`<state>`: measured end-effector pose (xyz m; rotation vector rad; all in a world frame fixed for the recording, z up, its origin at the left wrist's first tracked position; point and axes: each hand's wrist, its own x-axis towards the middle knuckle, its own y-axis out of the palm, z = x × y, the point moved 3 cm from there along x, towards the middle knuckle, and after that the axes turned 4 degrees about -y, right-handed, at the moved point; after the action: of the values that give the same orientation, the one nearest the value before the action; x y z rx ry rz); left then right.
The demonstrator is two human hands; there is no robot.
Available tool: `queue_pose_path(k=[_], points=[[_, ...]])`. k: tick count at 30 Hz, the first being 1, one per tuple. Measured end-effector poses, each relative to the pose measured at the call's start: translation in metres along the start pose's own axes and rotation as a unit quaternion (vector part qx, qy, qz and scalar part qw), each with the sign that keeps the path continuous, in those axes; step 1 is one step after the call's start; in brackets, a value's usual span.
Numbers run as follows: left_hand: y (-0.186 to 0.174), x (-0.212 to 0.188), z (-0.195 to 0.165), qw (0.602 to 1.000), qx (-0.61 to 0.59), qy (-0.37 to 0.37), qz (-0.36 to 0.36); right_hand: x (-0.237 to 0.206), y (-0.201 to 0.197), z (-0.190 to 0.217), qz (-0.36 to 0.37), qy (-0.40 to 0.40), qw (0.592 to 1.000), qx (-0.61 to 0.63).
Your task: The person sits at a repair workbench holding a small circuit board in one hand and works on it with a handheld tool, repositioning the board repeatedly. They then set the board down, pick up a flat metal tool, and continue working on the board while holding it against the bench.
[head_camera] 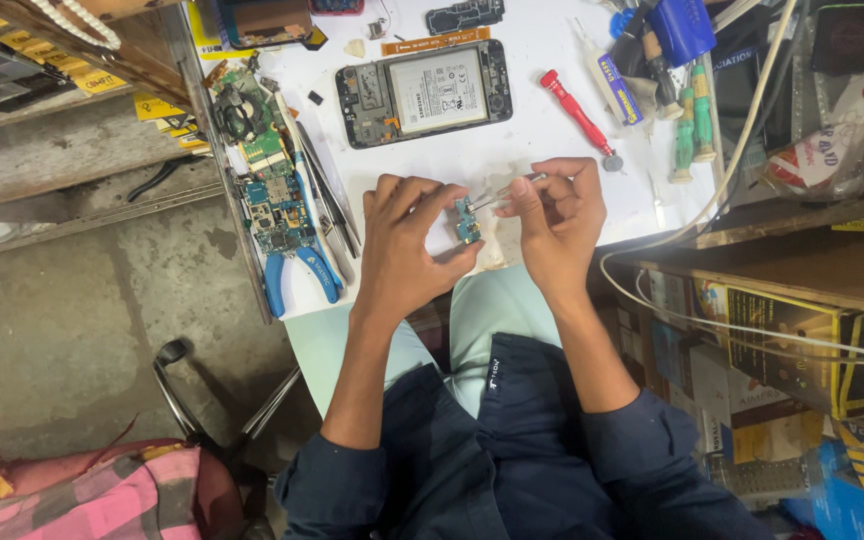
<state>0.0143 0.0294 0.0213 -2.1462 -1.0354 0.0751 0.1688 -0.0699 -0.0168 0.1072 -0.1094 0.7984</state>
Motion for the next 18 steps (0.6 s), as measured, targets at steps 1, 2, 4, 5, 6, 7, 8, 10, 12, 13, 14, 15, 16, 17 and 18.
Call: queue_pose_path(k=[1, 2, 4, 5, 6, 7, 8, 10, 12, 13, 14, 15, 16, 17, 18], points=[[-0.0004, 0.0005, 0.0003, 1.0, 0.001, 0.001, -0.003, 0.0003, 0.0009, -0.0004, 0.004, -0.001, 1.0, 0.002], [-0.0006, 0.0007, 0.0004, 1.0, 0.001, 0.0, -0.002, 0.0004, 0.0014, -0.0007, 0.006, -0.003, 1.0, 0.001], [0.0, 0.0005, -0.0003, 1.0, 0.001, -0.001, 0.001, 0.0003, 0.0019, -0.0008, 0.01, -0.005, 1.0, -0.001], [-0.0002, 0.0008, 0.0, 1.0, 0.001, -0.001, 0.001, 0.0005, 0.0025, -0.0011, 0.008, -0.004, 1.0, -0.002], [-0.0002, 0.001, 0.0001, 1.0, 0.001, -0.001, 0.002, 0.001, 0.0029, -0.0015, 0.007, -0.003, 1.0, -0.003], [0.0, 0.0009, 0.0, 1.0, 0.0, -0.002, 0.002, 0.0013, 0.003, -0.0016, 0.005, -0.001, 1.0, -0.004], [0.0003, 0.0006, -0.0003, 1.0, 0.0, -0.002, 0.001, 0.0014, 0.003, -0.0018, 0.003, 0.0, 1.0, -0.001], [-0.0001, 0.0006, 0.0001, 1.0, 0.0, -0.001, 0.0, 0.0019, 0.004, -0.0022, -0.001, 0.002, 1.0, 0.006], [0.0004, 0.0005, -0.0001, 1.0, 0.001, 0.0, 0.0, 0.0019, 0.0036, -0.0019, 0.001, 0.003, 1.0, 0.002], [0.0002, 0.0007, 0.0003, 1.0, 0.002, 0.001, 0.001, 0.0019, 0.0039, -0.0019, 0.001, 0.003, 1.0, 0.001], [0.0001, 0.0007, 0.0004, 1.0, 0.002, 0.001, 0.001, 0.0018, 0.0039, -0.0018, 0.004, 0.002, 1.0, 0.0], [0.0002, 0.0006, 0.0004, 1.0, 0.001, 0.001, 0.0, 0.0017, 0.0037, -0.0016, 0.006, 0.001, 1.0, -0.001], [0.0004, 0.0007, 0.0003, 1.0, 0.001, 0.001, 0.0, 0.0017, 0.0031, -0.0014, 0.009, 0.0, 1.0, -0.002], [0.0001, 0.0009, 0.0006, 1.0, 0.001, 0.001, -0.001, 0.002, 0.003, -0.0014, 0.011, 0.001, 1.0, -0.005], [0.0, 0.001, 0.0007, 1.0, 0.001, 0.001, -0.002, 0.0019, 0.0025, -0.0012, 0.013, 0.002, 1.0, -0.008]])
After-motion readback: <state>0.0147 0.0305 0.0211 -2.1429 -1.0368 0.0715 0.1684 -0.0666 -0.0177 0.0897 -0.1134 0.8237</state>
